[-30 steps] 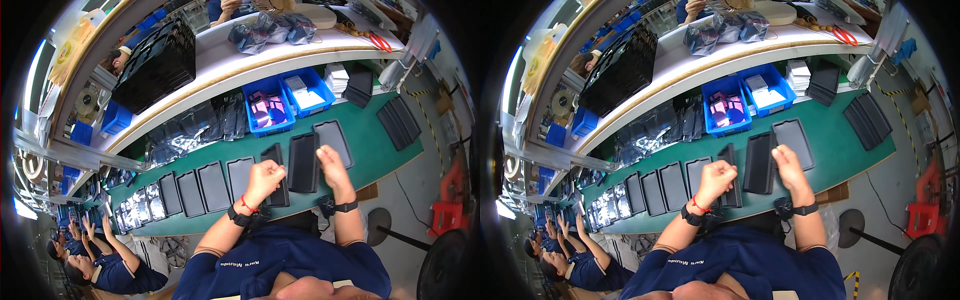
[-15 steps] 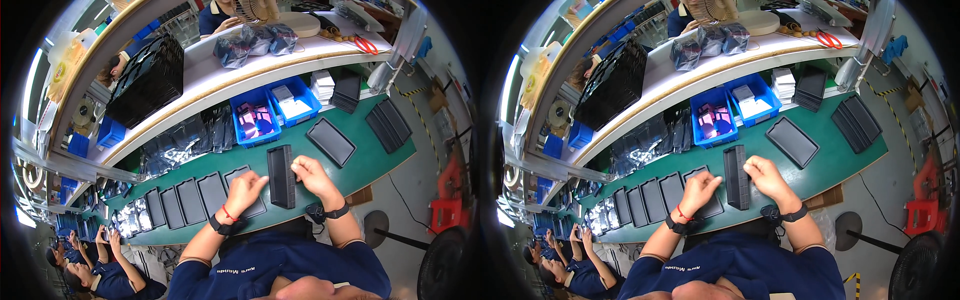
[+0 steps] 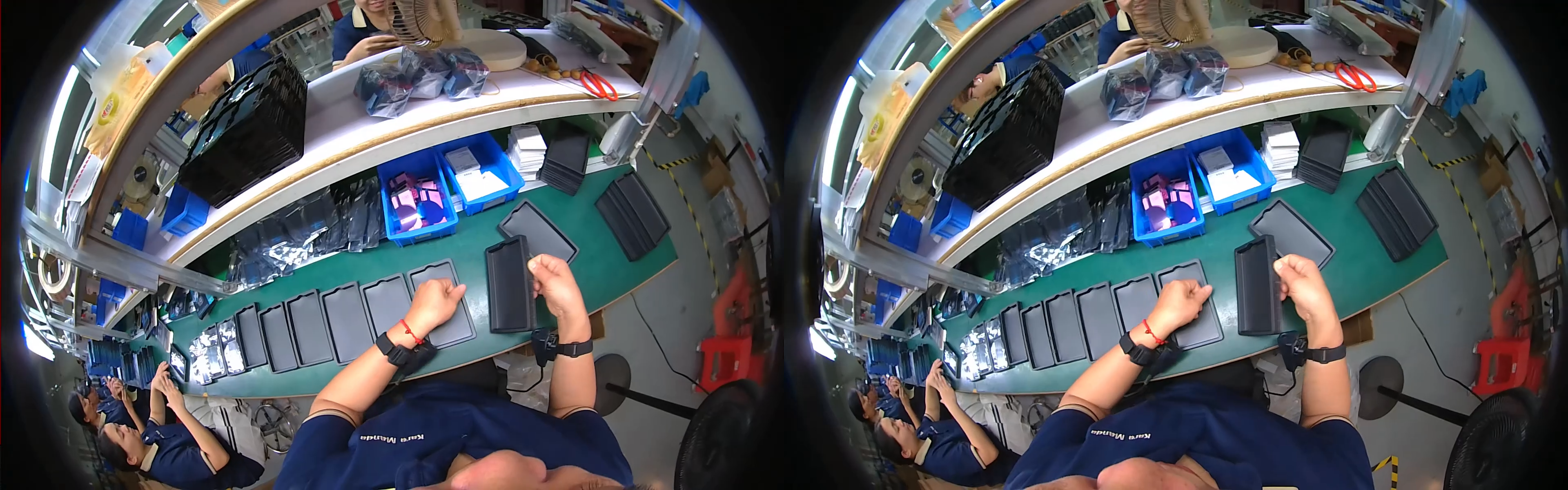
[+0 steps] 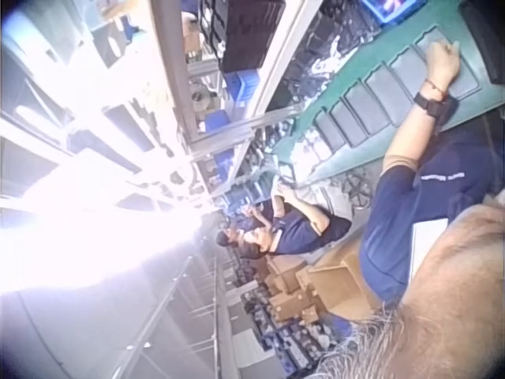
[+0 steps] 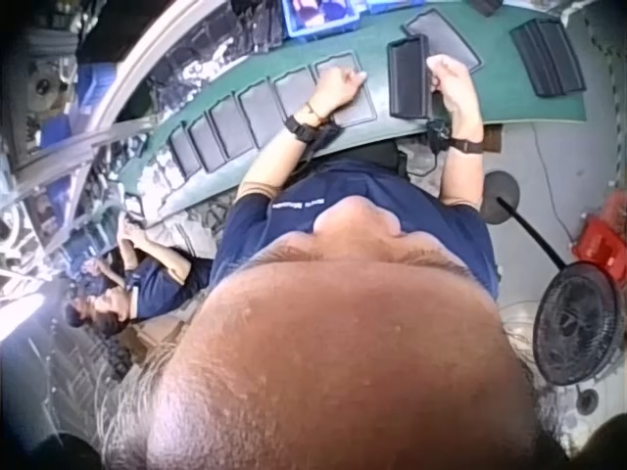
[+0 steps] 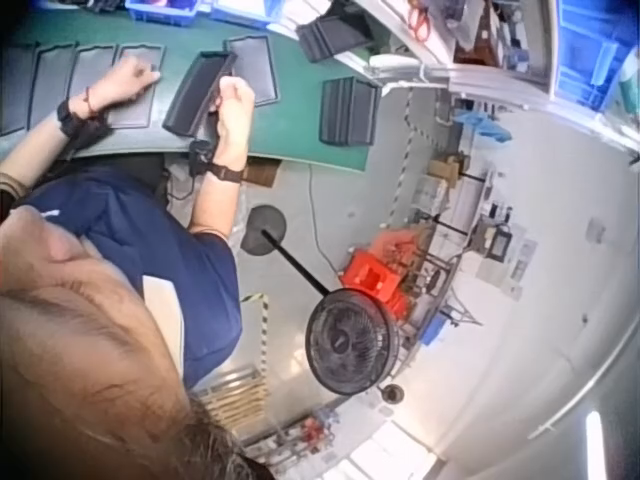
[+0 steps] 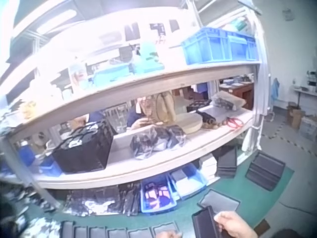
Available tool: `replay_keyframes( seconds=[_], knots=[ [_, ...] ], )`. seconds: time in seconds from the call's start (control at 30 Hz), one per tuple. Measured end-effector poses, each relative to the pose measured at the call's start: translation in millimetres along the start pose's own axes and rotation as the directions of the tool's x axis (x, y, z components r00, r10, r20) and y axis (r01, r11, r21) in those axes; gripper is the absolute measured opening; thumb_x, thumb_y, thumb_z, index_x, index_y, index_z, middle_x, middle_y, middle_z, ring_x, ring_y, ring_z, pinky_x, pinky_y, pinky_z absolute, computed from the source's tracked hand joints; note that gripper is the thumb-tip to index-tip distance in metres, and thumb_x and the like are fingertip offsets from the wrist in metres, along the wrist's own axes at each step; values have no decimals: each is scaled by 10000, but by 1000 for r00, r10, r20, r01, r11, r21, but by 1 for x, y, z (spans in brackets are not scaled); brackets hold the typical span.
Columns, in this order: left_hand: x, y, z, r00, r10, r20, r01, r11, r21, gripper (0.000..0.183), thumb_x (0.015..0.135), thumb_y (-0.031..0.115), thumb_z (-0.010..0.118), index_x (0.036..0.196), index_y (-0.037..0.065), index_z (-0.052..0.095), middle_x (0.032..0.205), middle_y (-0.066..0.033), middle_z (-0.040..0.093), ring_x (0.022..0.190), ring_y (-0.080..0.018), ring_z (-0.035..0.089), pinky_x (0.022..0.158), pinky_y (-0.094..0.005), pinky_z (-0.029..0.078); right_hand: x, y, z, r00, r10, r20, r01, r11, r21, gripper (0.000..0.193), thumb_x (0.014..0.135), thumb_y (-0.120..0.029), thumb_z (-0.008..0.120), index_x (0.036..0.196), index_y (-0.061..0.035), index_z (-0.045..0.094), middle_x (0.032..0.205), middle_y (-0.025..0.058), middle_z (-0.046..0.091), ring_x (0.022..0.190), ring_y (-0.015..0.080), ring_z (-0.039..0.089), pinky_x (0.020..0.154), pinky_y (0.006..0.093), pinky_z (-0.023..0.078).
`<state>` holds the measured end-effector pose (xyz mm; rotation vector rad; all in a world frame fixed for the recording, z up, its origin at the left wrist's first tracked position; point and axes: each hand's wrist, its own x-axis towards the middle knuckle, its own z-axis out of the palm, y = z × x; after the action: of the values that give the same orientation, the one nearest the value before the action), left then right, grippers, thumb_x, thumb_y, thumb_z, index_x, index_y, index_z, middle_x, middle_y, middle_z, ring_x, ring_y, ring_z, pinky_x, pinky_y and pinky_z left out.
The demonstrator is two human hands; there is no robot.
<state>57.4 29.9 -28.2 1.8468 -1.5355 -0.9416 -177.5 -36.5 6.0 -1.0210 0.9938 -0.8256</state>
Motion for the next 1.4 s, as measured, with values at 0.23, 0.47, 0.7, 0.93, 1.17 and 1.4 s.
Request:
replay_keyframes(
  seconds=[0.23, 0.47, 0.7, 0.93, 1.17, 1.4],
  knots=[
    [-14, 61, 7, 988, 128, 85, -98, 951, -293, 362, 885, 327, 579, 690, 24, 552, 535, 31, 472, 489, -32, 399, 434, -235, 331, 0, 15, 45, 969, -113, 219, 141, 983, -117, 163, 906, -112, 476, 782, -27, 539, 658, -10, 459, 608, 50, 414, 546, 221, 380],
    [-7, 62, 17, 994, -80, 76, 110, 759, -641, 318, 878, 239, 568, 616, 68, 508, 524, -14, 540, 406, -71, 493, 360, -206, 365, 17, 41, 20, 989, -42, -139, 49, 998, 46, 215, 948, -127, 407, 776, -57, 515, 688, -38, 469, 619, 54, 408, 572, 226, 377],
    [11, 41, 28, 994, -43, 98, 54, 992, -110, 268, 796, 201, 625, 625, 3, 566, 526, -112, 591, 421, -217, 563, 466, -343, 459, 23, 21, -14, 958, -169, -232, 29, 861, -508, 227, 919, -146, 453, 770, -1, 545, 703, 129, 584, 663, 249, 553, 617, 343, 439],
    [13, 67, 42, 943, 198, 266, -158, 974, -164, 400, 802, 180, 645, 1137, -22, 560, 934, -164, 659, 835, -211, 653, 761, -313, 502, 46, 8, -57, 958, -250, -144, 81, 712, -697, 254, 921, -167, 459, 757, 17, 518, 671, 69, 512, 645, 146, 457, 623, 316, 404],
    [6, 47, 46, 791, 467, 394, -579, 780, 238, 525, 820, 266, 611, 1284, 69, 464, 1376, -190, 376, 1338, -392, 207, 1072, -536, 153, 36, -8, -63, 970, -233, -69, 134, 749, -649, 160, 858, -139, 560, 913, 9, 534, 827, 107, 576, 793, 194, 540, 743, 311, 434],
    [-26, 17, 1, 754, 423, 502, -615, 724, 314, 557, 804, 306, 626, 1309, 154, 446, 1450, -138, 266, 1364, -371, 142, 1054, -589, 101, 17, 24, 2, 954, -298, -36, 123, 497, -859, 405, 726, -160, 700, 1002, 40, 481, 937, 256, 569, 891, 427, 562, 767, 446, 468]
  ],
)
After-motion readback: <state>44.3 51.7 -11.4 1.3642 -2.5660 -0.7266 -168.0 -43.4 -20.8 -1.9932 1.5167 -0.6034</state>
